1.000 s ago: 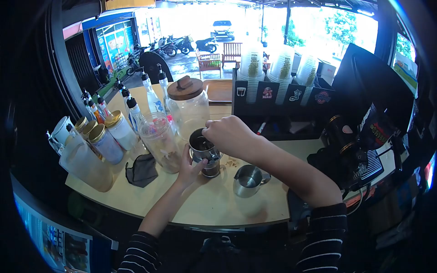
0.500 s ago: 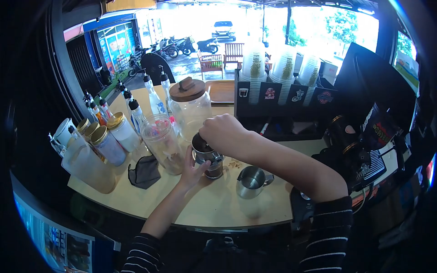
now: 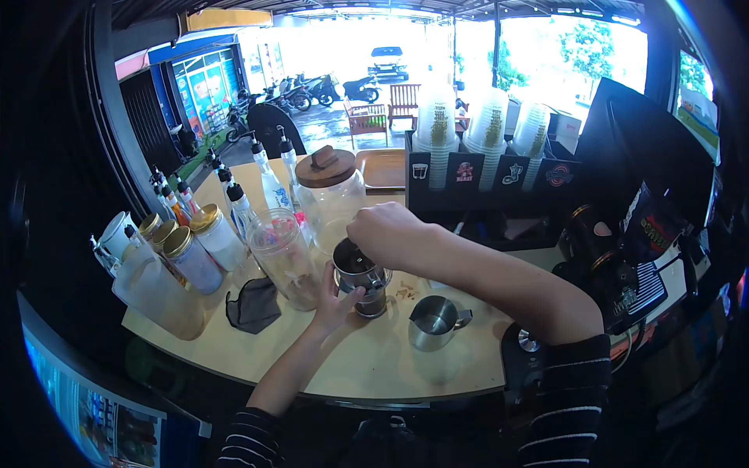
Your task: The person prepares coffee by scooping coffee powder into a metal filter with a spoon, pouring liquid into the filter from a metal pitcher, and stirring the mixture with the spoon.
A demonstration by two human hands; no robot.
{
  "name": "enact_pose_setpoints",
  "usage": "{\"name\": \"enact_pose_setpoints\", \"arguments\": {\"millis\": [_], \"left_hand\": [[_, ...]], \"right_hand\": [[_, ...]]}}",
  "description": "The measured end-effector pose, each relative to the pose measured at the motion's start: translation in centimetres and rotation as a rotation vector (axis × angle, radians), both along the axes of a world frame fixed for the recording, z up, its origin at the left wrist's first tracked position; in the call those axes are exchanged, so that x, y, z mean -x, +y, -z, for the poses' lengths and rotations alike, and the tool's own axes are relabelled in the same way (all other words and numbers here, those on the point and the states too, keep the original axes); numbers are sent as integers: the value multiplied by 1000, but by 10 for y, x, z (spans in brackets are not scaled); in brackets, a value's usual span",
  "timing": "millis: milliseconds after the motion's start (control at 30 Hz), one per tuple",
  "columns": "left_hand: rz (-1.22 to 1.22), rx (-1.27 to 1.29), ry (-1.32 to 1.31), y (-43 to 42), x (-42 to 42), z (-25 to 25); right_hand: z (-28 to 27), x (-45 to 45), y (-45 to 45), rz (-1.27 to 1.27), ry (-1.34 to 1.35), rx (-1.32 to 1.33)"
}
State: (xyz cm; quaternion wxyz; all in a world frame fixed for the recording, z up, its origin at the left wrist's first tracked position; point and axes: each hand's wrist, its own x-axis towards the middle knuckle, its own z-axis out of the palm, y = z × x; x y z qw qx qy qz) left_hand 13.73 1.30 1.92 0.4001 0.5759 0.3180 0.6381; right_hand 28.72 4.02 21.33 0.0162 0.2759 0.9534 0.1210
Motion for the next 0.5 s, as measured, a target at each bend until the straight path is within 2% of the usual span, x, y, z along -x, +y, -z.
{"name": "enact_pose_setpoints", "arguments": {"millis": [133, 267, 400, 500], "left_hand": [[25, 47, -82, -5, -3, -5], [-3, -1, -24, 0, 0, 3], [26, 16, -4, 0, 1, 2], [17, -7, 10, 3, 2, 6]], "right_hand": [[18, 10, -4, -25, 34, -186], [1, 11, -7, 1, 5, -27], [13, 14, -7, -31, 19, -178], [2, 13, -11, -6, 4, -46]]}}
